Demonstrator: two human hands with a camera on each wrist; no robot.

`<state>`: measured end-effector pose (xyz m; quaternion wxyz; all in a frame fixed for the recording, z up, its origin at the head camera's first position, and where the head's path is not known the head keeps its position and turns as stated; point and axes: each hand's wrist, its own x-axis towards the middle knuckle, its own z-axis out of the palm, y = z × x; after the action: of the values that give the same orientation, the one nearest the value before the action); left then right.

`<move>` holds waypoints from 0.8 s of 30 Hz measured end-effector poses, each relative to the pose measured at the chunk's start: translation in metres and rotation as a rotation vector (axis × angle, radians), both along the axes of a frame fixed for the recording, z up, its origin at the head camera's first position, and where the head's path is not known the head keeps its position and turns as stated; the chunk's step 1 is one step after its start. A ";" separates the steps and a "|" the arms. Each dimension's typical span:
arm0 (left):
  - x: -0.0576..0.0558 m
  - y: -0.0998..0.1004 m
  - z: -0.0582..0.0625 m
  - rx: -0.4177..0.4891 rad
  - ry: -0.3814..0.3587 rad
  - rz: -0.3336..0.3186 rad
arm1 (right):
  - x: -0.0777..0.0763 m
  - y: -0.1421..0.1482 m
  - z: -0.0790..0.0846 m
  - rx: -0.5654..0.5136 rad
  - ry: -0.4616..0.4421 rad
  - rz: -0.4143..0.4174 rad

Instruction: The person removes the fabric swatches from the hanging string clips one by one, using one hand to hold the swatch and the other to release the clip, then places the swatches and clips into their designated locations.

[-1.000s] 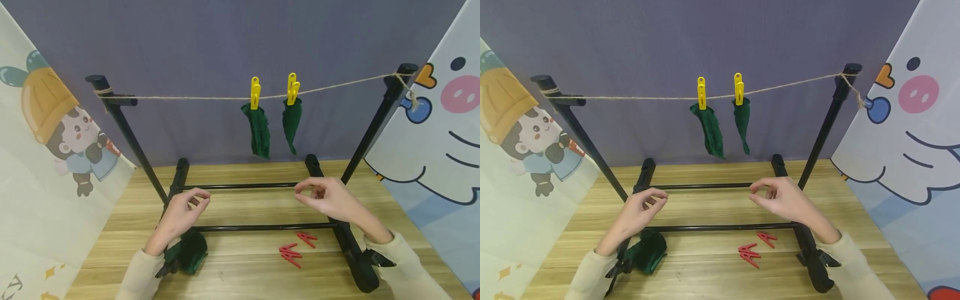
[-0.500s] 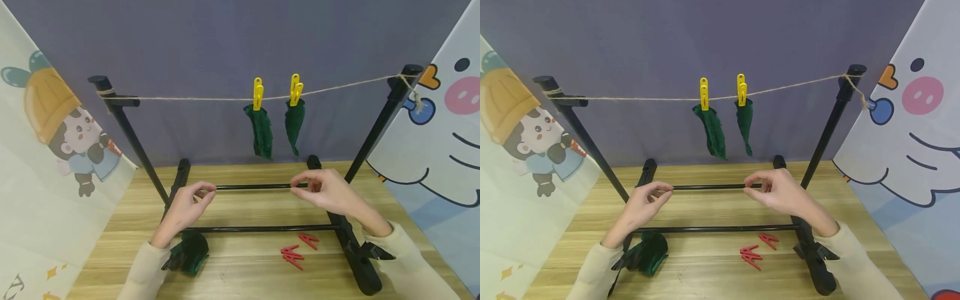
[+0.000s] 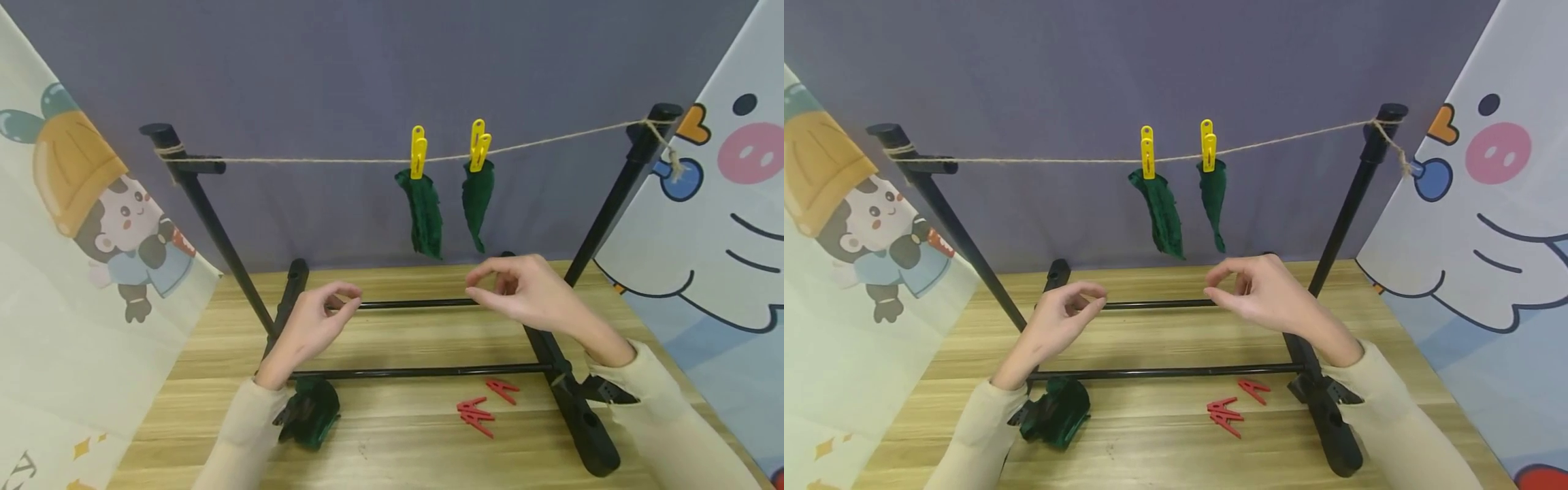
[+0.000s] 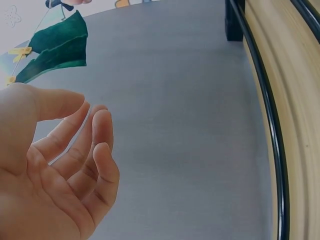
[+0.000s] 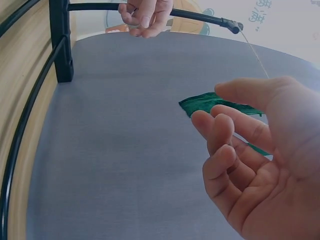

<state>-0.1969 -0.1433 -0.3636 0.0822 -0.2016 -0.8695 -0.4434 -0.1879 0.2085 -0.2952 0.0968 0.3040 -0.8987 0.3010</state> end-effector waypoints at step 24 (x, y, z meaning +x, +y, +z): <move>-0.017 0.012 0.027 0.051 0.025 -0.050 | -0.009 -0.013 0.051 0.013 0.149 0.025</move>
<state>-0.2139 -0.1309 -0.3364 0.0869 -0.2267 -0.8514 -0.4649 -0.1964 0.1955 -0.2438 0.1580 0.3372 -0.8870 0.2729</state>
